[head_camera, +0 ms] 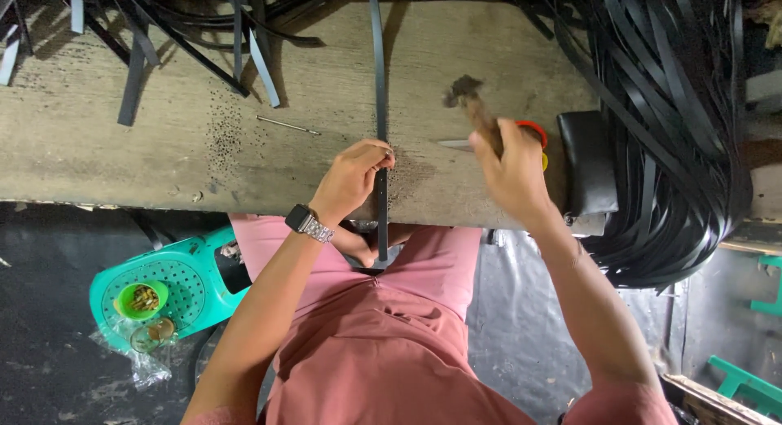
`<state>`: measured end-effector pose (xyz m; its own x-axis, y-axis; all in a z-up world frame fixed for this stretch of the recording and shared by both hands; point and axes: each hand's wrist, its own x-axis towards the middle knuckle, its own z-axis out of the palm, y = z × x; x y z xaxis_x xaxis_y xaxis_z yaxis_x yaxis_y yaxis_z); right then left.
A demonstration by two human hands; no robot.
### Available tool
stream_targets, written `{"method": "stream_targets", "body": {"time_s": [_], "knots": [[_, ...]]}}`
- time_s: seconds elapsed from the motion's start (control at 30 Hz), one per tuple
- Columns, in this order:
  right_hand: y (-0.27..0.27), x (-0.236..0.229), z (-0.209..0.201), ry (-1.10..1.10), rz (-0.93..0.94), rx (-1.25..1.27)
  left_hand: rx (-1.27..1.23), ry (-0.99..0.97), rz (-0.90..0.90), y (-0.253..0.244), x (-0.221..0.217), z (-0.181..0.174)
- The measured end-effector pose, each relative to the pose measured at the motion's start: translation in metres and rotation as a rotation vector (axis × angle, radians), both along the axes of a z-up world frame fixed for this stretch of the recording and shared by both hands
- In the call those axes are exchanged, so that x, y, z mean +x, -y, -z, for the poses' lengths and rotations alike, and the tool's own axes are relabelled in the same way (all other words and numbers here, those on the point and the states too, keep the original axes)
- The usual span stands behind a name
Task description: The person repeatedly hammers nails into a single black leather strip laid on a wooden workbench. They position each nail, strike it with a hammer, and continue the process along the strip. The strip is then placed back into a pile of similar strips.
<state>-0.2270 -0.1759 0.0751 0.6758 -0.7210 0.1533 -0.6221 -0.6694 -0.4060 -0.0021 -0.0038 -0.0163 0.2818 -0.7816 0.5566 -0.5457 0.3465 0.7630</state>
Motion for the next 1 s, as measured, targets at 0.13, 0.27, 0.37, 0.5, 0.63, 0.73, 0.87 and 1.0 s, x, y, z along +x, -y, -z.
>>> {"method": "stream_targets", "body": {"time_s": [0.13, 0.27, 0.37, 0.5, 0.63, 0.73, 0.87, 1.0], "knots": [[-0.05, -0.021, -0.001, 0.072, 0.066, -0.118, 0.054, 0.037, -0.015, -0.002, -0.003, -0.002], [-0.107, 0.035, -0.083, -0.206, -0.194, -0.01, 0.082, 0.068, -0.001, -0.003, 0.0, 0.006], [-0.093, 0.005, -0.036, -0.206, -0.154, -0.008, 0.1, 0.098, -0.001, -0.001, 0.001, 0.023], [-0.078, -0.007, -0.061, 0.026, -0.137, -0.087, 0.086, 0.084, -0.013, -0.002, 0.0, -0.002], [-0.091, 0.006, -0.061, 0.165, -0.022, -0.014, 0.083, 0.064, -0.012, -0.004, -0.002, -0.006], [-0.093, 0.014, -0.039, -0.165, -0.046, 0.091, 0.094, 0.065, -0.009, 0.0, 0.001, 0.018], [-0.09, 0.012, -0.05, -0.074, -0.11, 0.012, 0.103, 0.083, -0.016, -0.004, 0.0, 0.007], [-0.096, 0.001, -0.075, 0.012, 0.001, -0.423, 0.09, 0.077, -0.01, -0.004, -0.002, 0.008]]}}
